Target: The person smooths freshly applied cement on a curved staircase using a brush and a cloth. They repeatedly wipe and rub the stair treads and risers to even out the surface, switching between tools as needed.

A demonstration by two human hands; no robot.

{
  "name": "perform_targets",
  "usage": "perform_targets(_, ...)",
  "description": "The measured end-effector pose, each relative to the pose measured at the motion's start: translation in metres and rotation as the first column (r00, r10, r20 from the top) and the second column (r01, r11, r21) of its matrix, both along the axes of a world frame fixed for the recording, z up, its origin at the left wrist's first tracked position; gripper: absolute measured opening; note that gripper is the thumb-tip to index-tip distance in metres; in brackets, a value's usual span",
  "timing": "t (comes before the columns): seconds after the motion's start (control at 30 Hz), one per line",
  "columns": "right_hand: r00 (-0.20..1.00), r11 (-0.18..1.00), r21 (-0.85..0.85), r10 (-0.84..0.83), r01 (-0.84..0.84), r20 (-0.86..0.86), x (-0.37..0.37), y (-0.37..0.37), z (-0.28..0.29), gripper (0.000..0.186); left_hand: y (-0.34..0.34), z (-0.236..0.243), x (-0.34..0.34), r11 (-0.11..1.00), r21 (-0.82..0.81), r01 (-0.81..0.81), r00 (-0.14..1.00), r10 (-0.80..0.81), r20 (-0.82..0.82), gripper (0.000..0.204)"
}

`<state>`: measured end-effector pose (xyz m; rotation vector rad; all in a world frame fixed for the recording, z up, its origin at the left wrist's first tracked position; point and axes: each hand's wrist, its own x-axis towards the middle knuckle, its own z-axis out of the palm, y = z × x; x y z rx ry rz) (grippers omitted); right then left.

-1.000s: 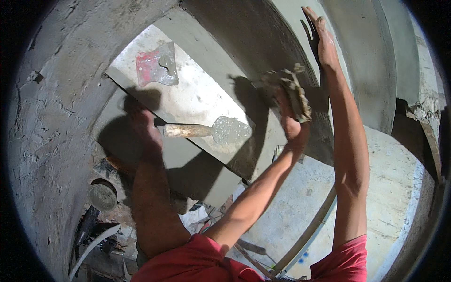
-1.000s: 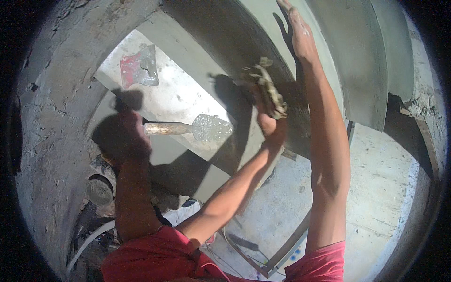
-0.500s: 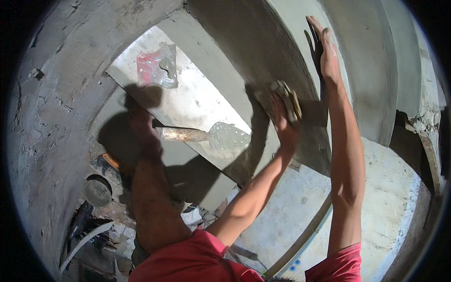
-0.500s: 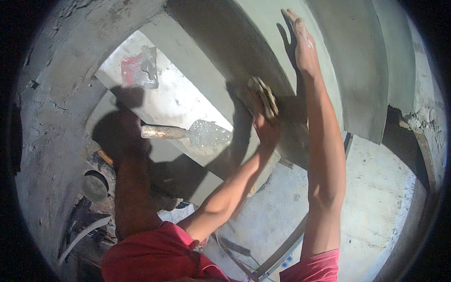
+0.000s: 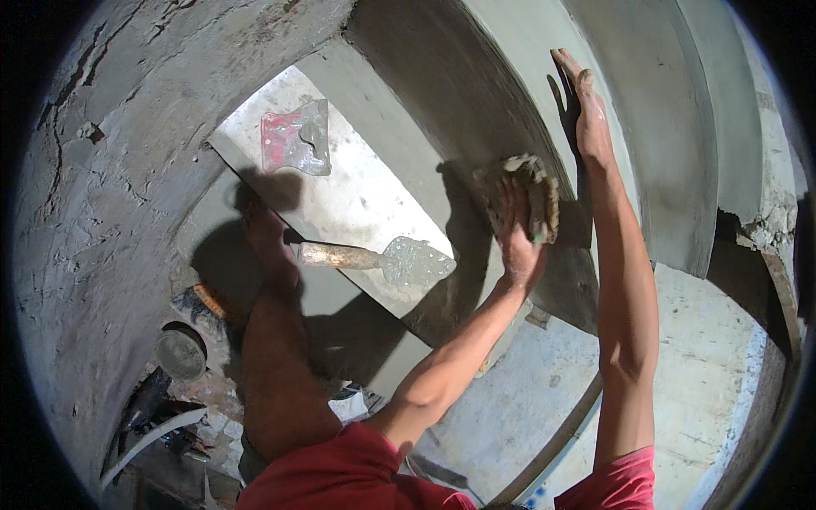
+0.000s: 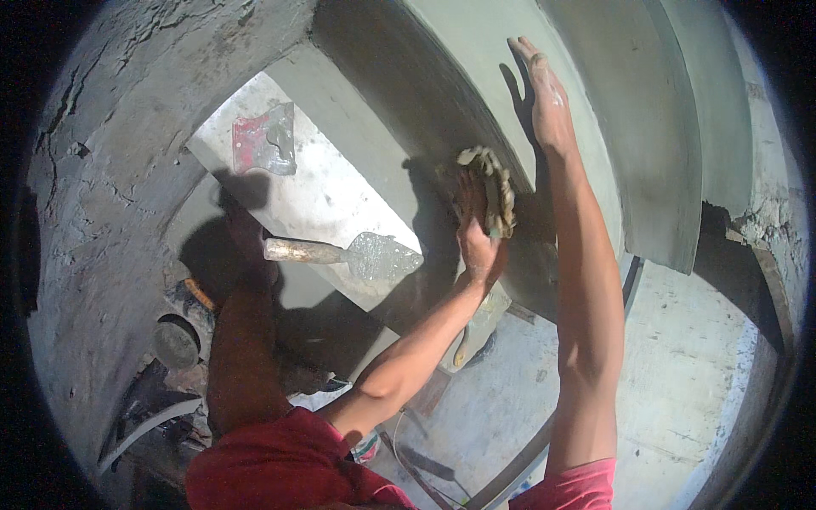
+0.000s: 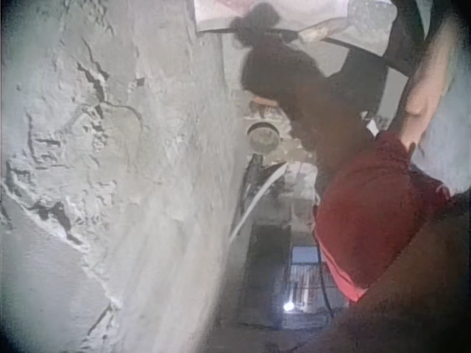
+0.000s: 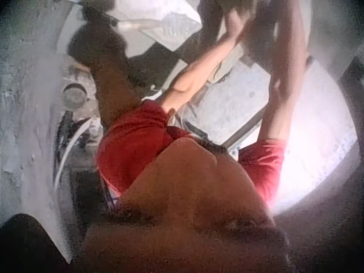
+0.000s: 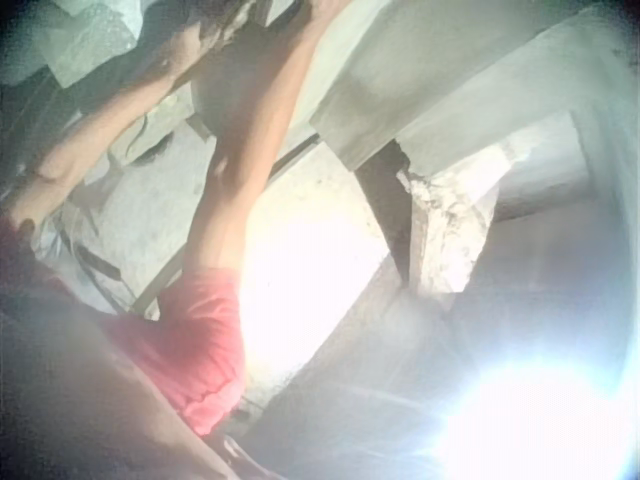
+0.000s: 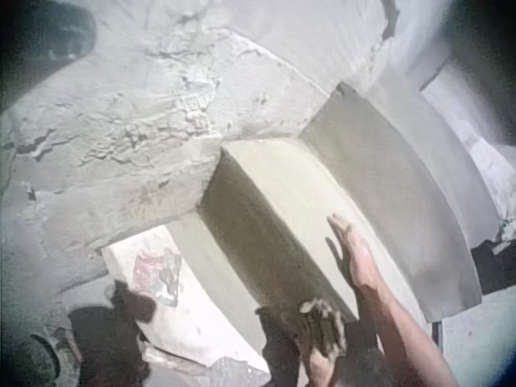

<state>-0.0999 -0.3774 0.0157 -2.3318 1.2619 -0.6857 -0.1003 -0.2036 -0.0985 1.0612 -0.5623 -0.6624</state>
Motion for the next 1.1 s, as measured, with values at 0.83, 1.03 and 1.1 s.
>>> perform_targets(0.83, 0.998, 1.0, -0.012, -0.009, 0.008, -0.058, 0.003, -0.003, -0.001, 0.089, 0.002, -0.077, -0.009, 0.89, 0.412, 0.197, 0.978, -0.149, -0.148, 0.052)
perform_targets(1.03, 0.962, 0.974, 0.216, 0.002, -0.064, 0.274, 0.002, -0.001, -0.004, 0.076, 0.169, -0.072, -0.083, 0.418, 0.557, 0.718, 0.526, -0.85, -0.04, 0.049)
perform_targets(1.1, 0.973, 0.961, 0.188, -0.217, 0.201, 0.072, 0.009, 0.004, 0.004, 0.073, 0.244, -0.074, -0.088, 0.429, 0.621, 0.656, 0.558, -0.83, -0.016, 0.047)
